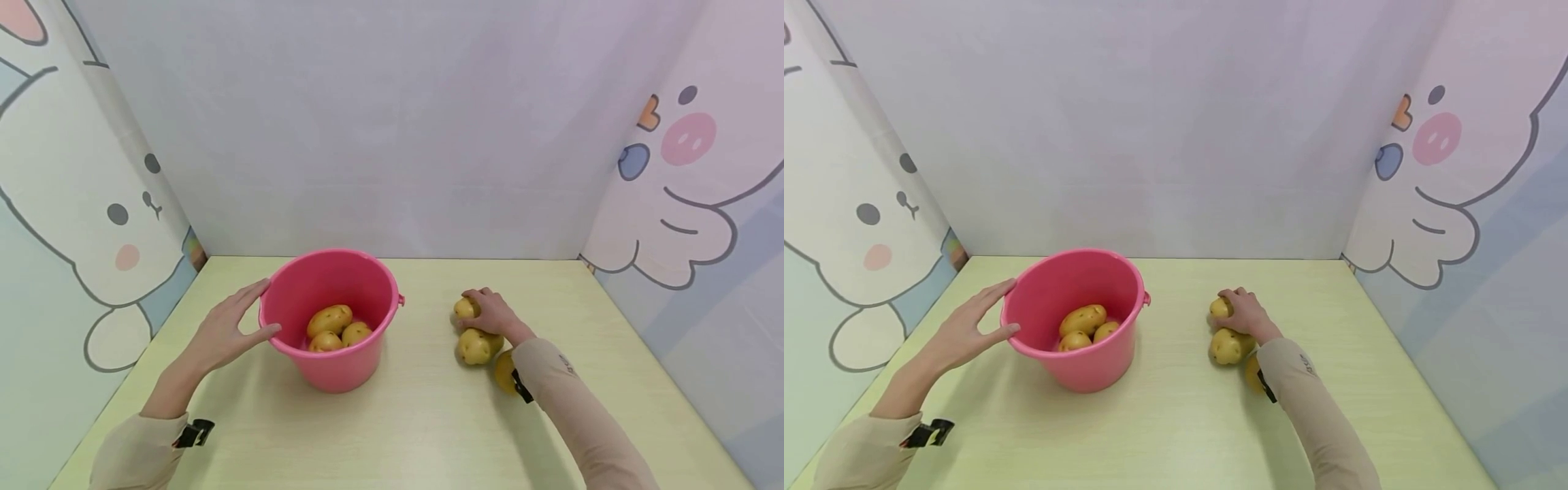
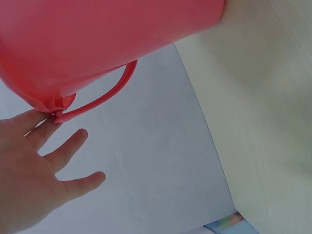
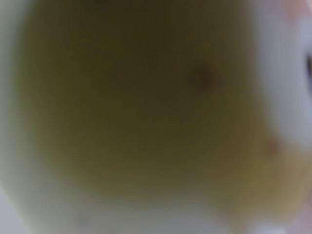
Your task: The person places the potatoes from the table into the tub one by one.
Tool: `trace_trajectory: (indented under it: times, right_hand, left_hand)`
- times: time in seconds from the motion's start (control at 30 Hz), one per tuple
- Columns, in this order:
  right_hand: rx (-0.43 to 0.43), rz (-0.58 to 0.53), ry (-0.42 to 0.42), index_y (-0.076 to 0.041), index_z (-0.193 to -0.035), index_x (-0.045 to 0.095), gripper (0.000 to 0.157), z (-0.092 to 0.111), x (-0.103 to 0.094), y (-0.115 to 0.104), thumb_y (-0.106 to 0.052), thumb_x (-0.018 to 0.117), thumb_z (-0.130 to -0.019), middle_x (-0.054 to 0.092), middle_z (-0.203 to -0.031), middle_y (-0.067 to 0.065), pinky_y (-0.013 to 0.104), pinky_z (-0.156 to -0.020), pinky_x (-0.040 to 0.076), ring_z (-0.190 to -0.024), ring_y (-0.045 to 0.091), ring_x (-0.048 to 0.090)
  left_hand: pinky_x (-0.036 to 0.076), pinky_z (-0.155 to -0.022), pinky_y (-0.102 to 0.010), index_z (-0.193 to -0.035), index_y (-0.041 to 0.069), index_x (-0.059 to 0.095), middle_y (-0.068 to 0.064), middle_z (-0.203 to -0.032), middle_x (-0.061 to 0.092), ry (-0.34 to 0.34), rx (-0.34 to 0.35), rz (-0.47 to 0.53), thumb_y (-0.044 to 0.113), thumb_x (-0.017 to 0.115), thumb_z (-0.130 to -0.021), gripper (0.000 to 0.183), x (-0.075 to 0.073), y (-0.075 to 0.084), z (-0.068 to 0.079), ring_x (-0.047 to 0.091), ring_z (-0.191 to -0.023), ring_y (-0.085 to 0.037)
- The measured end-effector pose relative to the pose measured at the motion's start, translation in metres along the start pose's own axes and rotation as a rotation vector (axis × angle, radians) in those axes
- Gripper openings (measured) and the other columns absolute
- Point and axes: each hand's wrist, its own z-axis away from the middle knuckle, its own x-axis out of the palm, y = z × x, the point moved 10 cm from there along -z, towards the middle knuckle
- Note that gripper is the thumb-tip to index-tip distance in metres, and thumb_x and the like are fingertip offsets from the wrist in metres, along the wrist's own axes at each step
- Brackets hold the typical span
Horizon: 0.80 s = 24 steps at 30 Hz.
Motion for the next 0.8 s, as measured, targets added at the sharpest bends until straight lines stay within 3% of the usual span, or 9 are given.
trace_trajectory:
  times: [0.8]
  right_hand:
    - [-0.052,0.066,0.048,-0.008,-0.124,0.047,0.06,0.012,-0.033,-0.006,-0.032,0.07,-0.074,0.042,-0.117,0.022,0.051,-0.071,0.043,-0.098,0.037,0.042]
  left_hand:
    - [0.038,-0.076,-0.062,-0.138,0.009,0.029,-0.017,-0.132,0.036,0.013,0.015,-0.001,0.038,0.068,-0.073,0.081,0.001,-0.003,0.001,0.034,-0.115,-0.038]
